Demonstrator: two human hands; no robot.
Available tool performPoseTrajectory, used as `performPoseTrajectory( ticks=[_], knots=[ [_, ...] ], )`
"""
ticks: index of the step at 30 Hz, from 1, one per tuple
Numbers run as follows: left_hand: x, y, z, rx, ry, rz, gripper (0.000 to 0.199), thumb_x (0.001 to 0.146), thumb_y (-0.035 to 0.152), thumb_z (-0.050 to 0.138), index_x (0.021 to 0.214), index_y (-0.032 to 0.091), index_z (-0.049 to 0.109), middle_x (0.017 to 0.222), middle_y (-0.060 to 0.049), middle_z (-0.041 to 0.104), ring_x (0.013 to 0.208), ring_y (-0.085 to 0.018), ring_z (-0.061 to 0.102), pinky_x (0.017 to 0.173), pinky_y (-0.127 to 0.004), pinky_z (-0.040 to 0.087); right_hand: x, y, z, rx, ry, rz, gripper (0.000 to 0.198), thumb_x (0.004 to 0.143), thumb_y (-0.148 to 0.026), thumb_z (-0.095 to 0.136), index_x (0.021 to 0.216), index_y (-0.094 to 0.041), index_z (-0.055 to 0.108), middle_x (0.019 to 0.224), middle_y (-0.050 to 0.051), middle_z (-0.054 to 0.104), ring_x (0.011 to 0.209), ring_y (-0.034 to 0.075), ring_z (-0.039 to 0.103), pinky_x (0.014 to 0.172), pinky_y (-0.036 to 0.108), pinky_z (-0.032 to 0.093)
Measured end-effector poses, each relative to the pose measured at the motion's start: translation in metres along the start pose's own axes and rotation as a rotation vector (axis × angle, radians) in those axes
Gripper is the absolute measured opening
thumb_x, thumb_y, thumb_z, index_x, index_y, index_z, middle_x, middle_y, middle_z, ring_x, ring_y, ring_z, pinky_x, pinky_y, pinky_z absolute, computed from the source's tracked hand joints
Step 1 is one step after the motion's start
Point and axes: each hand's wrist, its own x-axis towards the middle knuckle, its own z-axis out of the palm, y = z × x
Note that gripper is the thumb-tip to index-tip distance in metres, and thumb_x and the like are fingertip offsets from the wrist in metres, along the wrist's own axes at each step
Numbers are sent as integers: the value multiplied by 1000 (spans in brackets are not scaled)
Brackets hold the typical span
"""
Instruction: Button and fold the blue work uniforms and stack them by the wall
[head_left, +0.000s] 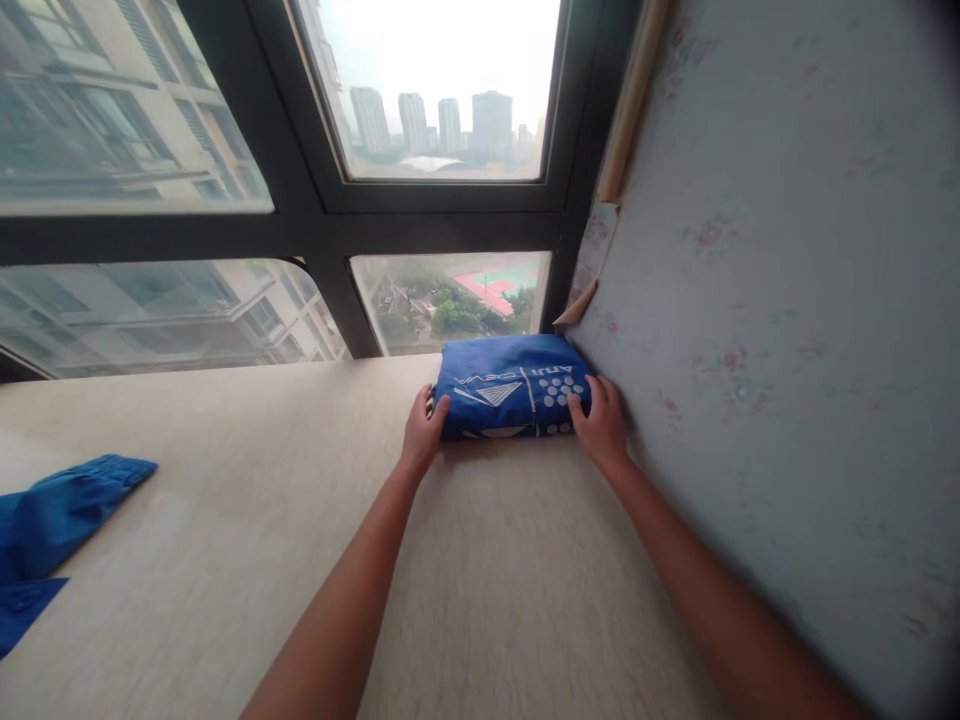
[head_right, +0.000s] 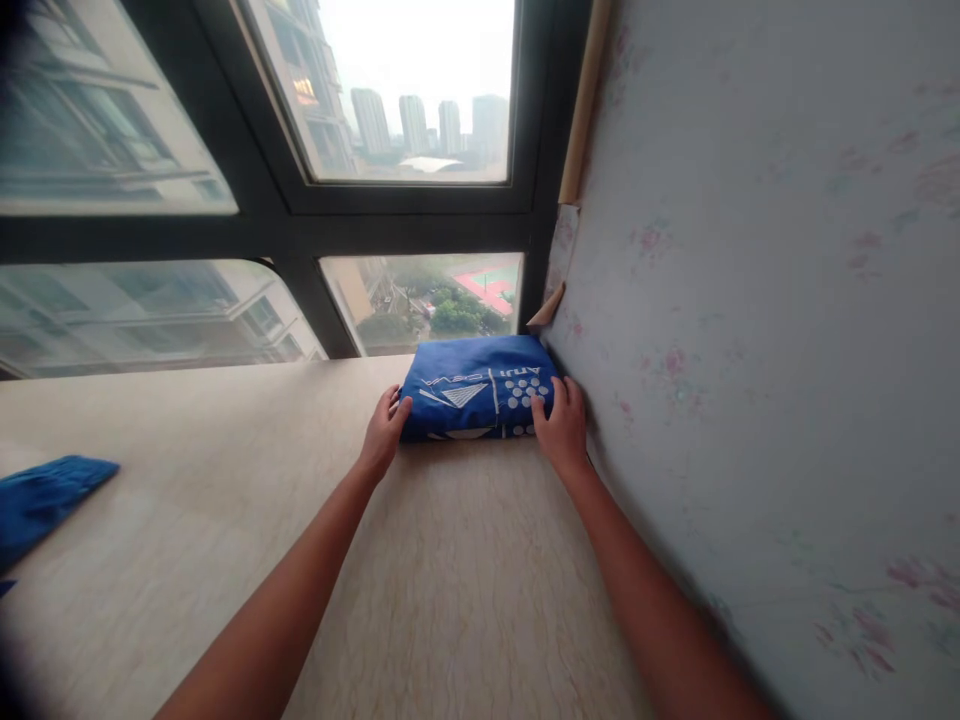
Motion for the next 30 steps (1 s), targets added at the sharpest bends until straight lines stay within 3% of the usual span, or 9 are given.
performPoseTrajectory(
  ticks=[4, 7, 14, 18, 23, 27, 30],
  knots=[
    [-15, -1, 6, 54, -22, 102, 68, 85, 55, 59, 141, 20, 43, 147, -11, 47, 137, -27, 42, 116, -41, 28, -35, 5, 2, 52, 26, 106, 74, 89, -50, 47, 146, -6, 28, 144, 24, 40, 134, 31, 38, 109, 48, 35],
    [-26, -4, 7, 66, 3, 108, 67, 87, 55, 55, 142, 18, 42, 147, -12, 46, 138, -27, 41, 116, -41, 28, -56, 7, 2, 21, -21, 193, 77, 87, -37, 47, 148, 1, 20, 145, 29, 39, 134, 34, 40, 107, 49, 37],
    [-81, -13, -19, 238, 6, 178, 45, 90, 37, 51, 129, 15, 55, 132, -16, 59, 124, -27, 55, 108, -45, 40, -91, -2, -14, -81, -88, 155, 65, 84, -24, 39, 143, 1, 31, 140, 29, 45, 131, 34, 44, 104, 50, 40],
    [-148, -4, -50, 361, -64, 218, 34, 88, 27, 52, 117, 16, 63, 127, -14, 63, 121, -25, 57, 108, -44, 42, -126, -7, -33, -120, -147, -33, 56, 85, -26, 35, 133, 1, 46, 133, 27, 51, 128, 33, 45, 107, 48, 38],
    [-246, 3, -94, 697, -247, 379, 37, 88, 20, 50, 123, 19, 61, 134, -13, 59, 125, -25, 53, 107, -45, 45, -180, 4, -48, -143, -204, -301, 52, 85, -30, 36, 127, -5, 53, 129, 23, 55, 129, 35, 45, 109, 51, 36],
    [-291, -8, -148, 837, -95, 346, 38, 84, 14, 51, 119, 21, 63, 128, -11, 63, 120, -24, 56, 103, -45, 48, -210, 12, -62, -170, -240, -382, 50, 83, -31, 39, 124, -8, 54, 120, 20, 61, 119, 35, 55, 103, 49, 43],
    [-295, -24, -203, 900, 77, 240, 34, 86, 12, 46, 114, 19, 65, 119, -10, 67, 112, -20, 61, 100, -40, 51, -218, 14, -69, -144, -228, -373, 46, 80, -33, 41, 117, -12, 58, 117, 17, 64, 110, 33, 61, 99, 46, 47]
  ],
)
